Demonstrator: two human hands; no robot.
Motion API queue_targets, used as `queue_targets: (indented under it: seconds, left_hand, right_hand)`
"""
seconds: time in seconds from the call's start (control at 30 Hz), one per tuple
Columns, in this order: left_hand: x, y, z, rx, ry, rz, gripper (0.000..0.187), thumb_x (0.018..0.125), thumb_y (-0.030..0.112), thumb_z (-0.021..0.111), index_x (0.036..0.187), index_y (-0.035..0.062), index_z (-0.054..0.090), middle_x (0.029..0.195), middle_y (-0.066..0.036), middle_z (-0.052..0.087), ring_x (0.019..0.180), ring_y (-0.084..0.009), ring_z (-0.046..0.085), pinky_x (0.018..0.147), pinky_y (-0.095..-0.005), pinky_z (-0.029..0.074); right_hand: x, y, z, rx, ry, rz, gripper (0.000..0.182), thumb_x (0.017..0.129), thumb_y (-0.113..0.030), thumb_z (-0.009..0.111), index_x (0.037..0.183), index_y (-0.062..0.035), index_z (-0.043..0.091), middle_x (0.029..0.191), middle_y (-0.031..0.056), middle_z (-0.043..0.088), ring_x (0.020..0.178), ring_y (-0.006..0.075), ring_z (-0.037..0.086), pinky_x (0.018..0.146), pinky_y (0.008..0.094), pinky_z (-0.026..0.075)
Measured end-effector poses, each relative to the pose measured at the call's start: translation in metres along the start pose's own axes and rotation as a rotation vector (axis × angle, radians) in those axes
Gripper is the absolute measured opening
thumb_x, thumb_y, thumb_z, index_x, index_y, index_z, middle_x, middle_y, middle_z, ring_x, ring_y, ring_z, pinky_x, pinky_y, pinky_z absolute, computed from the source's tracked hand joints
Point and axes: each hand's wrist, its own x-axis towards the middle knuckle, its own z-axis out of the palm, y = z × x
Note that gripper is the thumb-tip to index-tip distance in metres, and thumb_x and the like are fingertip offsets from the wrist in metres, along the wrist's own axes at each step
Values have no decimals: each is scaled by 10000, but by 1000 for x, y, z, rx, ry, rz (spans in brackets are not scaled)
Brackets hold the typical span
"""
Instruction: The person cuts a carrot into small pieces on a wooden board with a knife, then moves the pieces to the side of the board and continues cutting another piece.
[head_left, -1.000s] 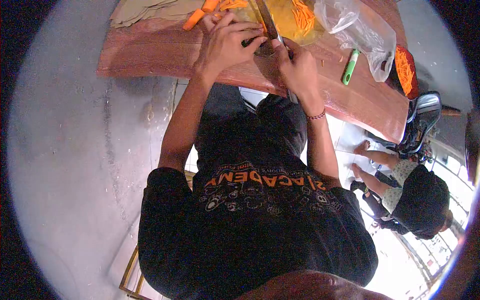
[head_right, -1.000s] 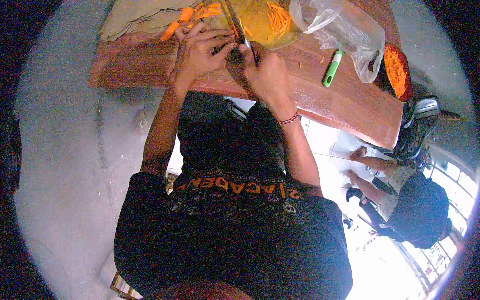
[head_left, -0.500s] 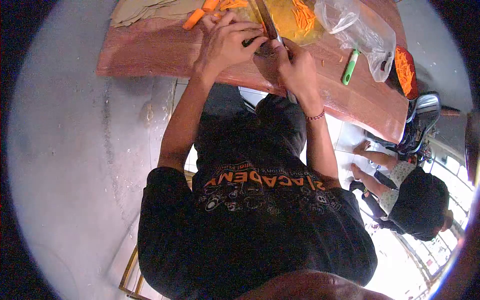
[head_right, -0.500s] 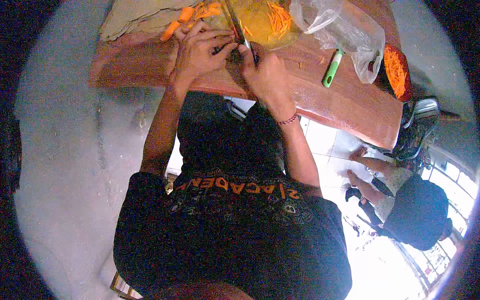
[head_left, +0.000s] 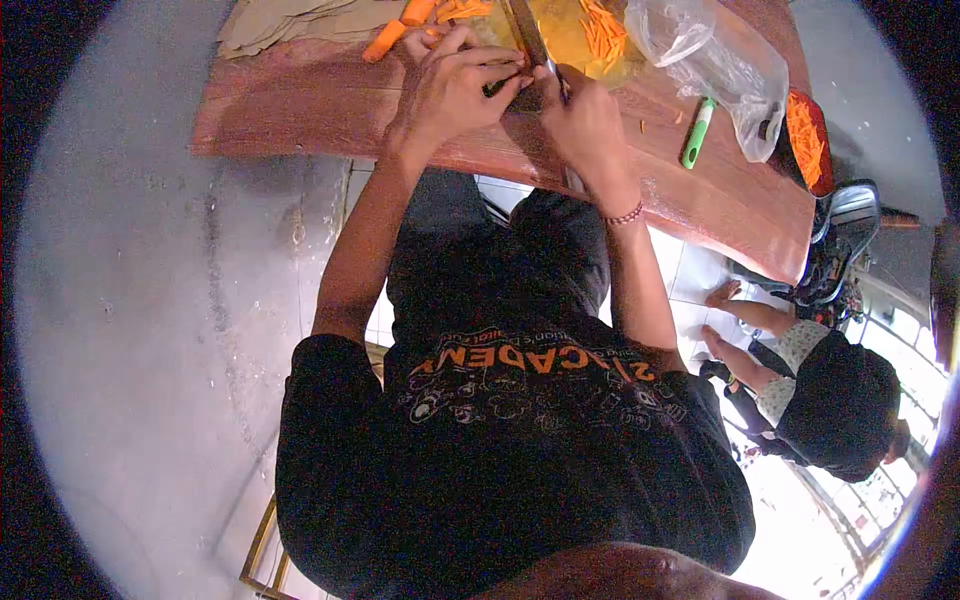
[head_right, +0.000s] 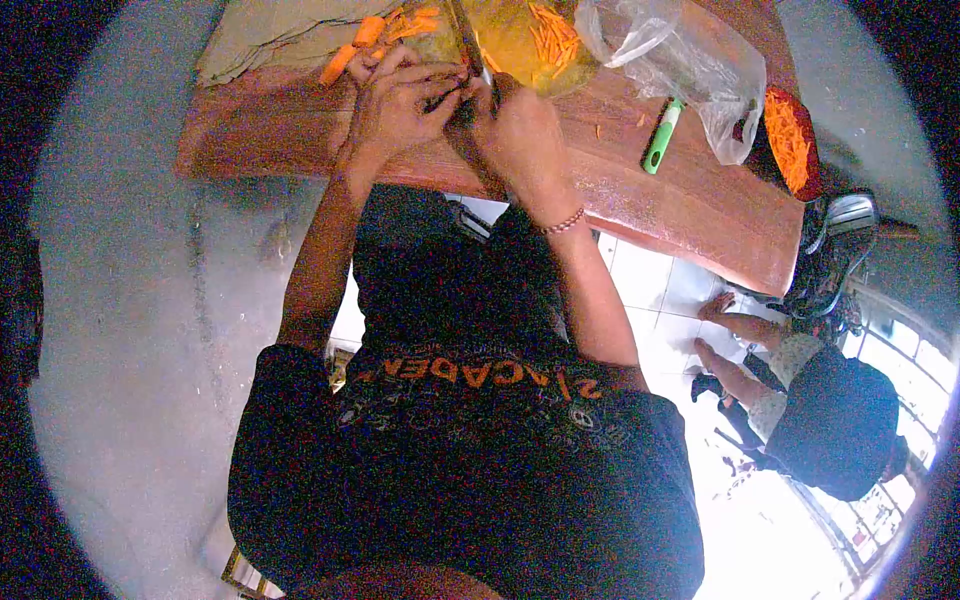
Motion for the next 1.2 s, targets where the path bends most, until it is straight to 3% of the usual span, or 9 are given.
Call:
queue_targets:
  seconds: [0.07,0.43,0.5,0.7,0.77,0.8,0.93,1.0,1.2]
  left_hand:
    - [1,0,-3,6,-16,-4,168,818,359,746,905,232,813,1024,115,751,972,-116,604,945,-431,317]
    - [1,0,3,-69,-21,-20,199,835,380,734,929,223,811,1030,88,757,1004,-126,598,1007,-454,287]
    - [2,1,3,-79,-43,-20,223,839,354,752,989,197,803,1082,57,751,1029,-205,600,925,-371,451]
    - [6,2,-5,-60,84,-8,198,874,300,730,1021,186,797,1069,54,754,994,-195,601,914,-359,440]
    - [7,-3,-6,-124,176,-37,173,866,250,732,993,150,795,1049,25,757,934,-200,608,868,-334,463]
    - [7,-6,-6,-190,267,-71,148,859,200,734,965,114,792,1029,-3,760,873,-204,615,822,-309,486]
    - [10,-7,-5,-190,276,-53,164,864,206,731,978,105,791,1024,-2,760,871,-206,609,833,-318,484]
    - [10,-4,-3,-237,277,-66,159,853,227,744,977,145,798,1010,17,760,886,-187,609,867,-326,447]
    - [9,14,4,-126,165,-37,148,857,294,729,968,224,796,1021,83,748,948,-152,602,950,-403,319]
  right_hand:
    - [9,2,0,-40,20,-171,378,976,-317,538,954,32,680,779,332,642,775,509,653,687,561,536]
    - [45,30,-16,10,13,-78,499,995,-417,521,943,50,689,752,313,648,786,491,660,680,533,519]
    - [43,32,-21,-21,18,-43,502,997,-419,523,951,51,692,735,308,646,772,482,666,671,517,518]
    - [1,15,-30,211,-34,-8,500,1000,-418,538,1063,58,675,686,266,645,664,370,688,648,463,517]
    - [-8,17,-23,261,-178,25,481,1011,-412,526,1081,41,670,710,243,669,644,322,690,646,464,520]
    - [-14,4,-29,314,-275,167,442,1024,-394,512,1048,15,678,680,202,670,563,278,669,586,440,516]
    - [-10,14,-25,258,-194,97,422,1035,-375,501,986,5,677,619,150,653,470,212,626,498,393,492]
    - [-3,13,-37,376,-220,168,427,1036,-369,510,951,17,671,592,103,641,434,170,603,443,344,461]
    - [17,35,-52,465,-159,128,426,1029,-365,533,911,19,673,567,62,601,432,141,551,437,327,440]
